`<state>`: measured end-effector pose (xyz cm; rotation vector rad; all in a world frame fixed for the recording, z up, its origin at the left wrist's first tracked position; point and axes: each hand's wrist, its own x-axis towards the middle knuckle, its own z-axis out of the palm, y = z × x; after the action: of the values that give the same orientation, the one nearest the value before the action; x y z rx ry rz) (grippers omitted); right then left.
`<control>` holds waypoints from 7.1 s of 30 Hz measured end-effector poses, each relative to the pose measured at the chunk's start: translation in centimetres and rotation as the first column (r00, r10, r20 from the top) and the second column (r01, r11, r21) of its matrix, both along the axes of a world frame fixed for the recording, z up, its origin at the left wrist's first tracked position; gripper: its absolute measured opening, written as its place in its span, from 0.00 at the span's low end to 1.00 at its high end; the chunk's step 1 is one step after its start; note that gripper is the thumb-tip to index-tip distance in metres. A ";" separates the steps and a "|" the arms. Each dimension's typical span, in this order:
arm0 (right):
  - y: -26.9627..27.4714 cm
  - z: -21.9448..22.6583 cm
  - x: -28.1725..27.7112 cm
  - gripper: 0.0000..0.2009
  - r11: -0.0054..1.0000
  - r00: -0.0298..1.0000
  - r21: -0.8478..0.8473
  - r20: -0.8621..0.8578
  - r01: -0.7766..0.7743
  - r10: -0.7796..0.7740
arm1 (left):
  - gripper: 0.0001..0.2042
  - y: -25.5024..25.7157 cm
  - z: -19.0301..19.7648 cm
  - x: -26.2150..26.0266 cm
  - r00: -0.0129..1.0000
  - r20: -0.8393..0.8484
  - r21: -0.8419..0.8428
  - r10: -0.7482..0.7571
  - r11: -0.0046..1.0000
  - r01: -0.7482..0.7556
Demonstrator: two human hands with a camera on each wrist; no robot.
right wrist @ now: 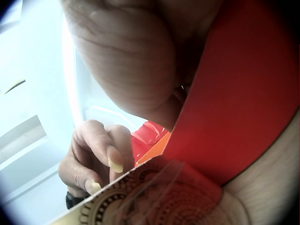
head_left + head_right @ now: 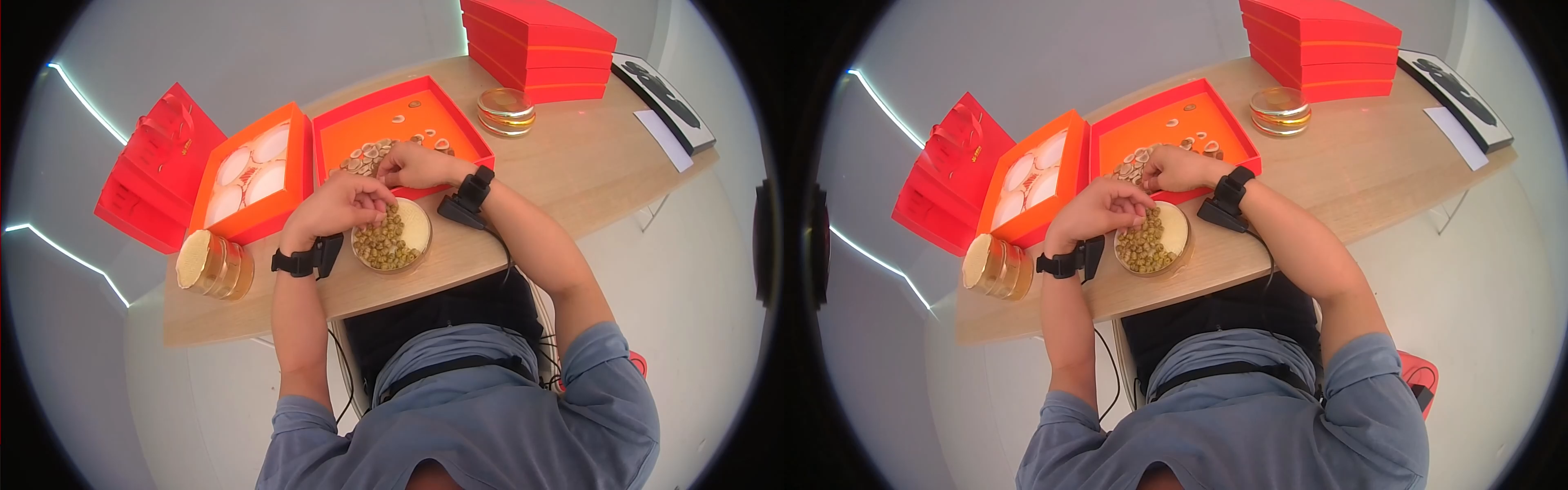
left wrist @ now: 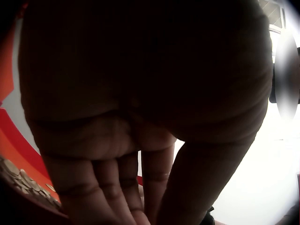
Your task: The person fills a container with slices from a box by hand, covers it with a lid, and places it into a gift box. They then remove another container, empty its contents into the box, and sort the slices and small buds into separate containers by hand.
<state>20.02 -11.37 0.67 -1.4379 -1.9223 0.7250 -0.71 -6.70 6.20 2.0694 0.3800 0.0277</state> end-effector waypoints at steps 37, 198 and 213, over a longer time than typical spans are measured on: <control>0.7 -1.0 0.6 0.07 0.998 0.999 0.041 0.002 -0.050 0.050 | 0.19 -1.3 1.0 -0.2 0.976 0.143 0.305 -0.162 0.946 0.112; -0.7 0.0 -0.1 0.08 0.955 0.935 0.223 0.252 0.195 -0.250 | 0.13 5.1 -2.8 0.6 0.966 -0.080 0.448 0.244 0.875 -0.184; 0.0 -0.9 0.3 0.08 0.957 0.942 0.239 0.249 0.165 -0.225 | 0.09 3.7 0.5 -0.6 0.996 -0.056 -0.028 -0.073 0.997 0.072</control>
<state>20.34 -11.35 -0.24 -1.6277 -1.9520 0.2242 -1.27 -3.01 6.71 2.0598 0.3380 -0.0796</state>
